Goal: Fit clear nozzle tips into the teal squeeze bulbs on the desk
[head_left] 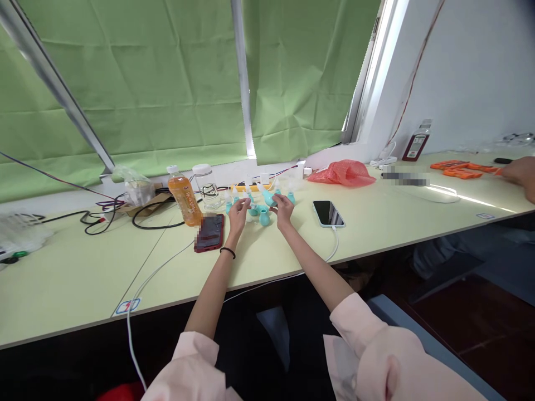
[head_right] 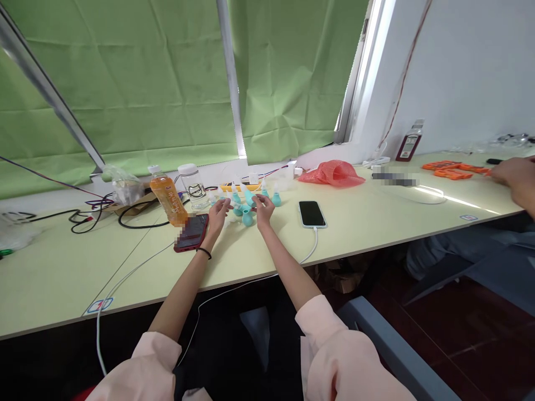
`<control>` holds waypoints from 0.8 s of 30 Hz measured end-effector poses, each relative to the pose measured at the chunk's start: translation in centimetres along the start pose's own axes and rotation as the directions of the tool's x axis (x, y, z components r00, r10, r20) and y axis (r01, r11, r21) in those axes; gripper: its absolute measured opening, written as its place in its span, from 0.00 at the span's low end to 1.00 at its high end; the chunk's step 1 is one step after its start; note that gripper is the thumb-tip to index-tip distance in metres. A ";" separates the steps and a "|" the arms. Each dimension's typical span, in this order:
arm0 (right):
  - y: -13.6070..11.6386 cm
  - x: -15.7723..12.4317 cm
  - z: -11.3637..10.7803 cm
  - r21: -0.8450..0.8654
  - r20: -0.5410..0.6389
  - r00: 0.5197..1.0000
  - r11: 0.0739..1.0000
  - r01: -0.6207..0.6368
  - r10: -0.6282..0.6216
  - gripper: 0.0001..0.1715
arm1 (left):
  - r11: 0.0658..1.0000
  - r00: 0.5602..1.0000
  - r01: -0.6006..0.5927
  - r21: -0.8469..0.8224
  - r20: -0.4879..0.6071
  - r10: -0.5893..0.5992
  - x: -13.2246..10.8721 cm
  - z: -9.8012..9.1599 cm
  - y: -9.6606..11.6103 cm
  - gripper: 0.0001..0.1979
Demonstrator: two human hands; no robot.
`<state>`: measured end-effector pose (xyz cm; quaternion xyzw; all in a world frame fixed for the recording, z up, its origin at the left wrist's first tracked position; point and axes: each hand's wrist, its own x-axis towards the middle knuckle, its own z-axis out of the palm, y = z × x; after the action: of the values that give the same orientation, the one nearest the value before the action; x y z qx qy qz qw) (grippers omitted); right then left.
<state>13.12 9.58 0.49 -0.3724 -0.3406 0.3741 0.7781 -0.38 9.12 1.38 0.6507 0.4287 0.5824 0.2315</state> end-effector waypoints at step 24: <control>-0.8 -0.3 -0.3 0.084 0.347 0.920 0.971 -0.226 0.184 0.13 | 0.871 0.969 0.239 -0.428 0.170 -0.182 0.3 0.2 -0.5 0.20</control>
<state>13.49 8.92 0.92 -0.2884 -0.4041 0.5316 0.6863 -0.39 9.61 1.12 0.5647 0.3369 0.5947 0.4625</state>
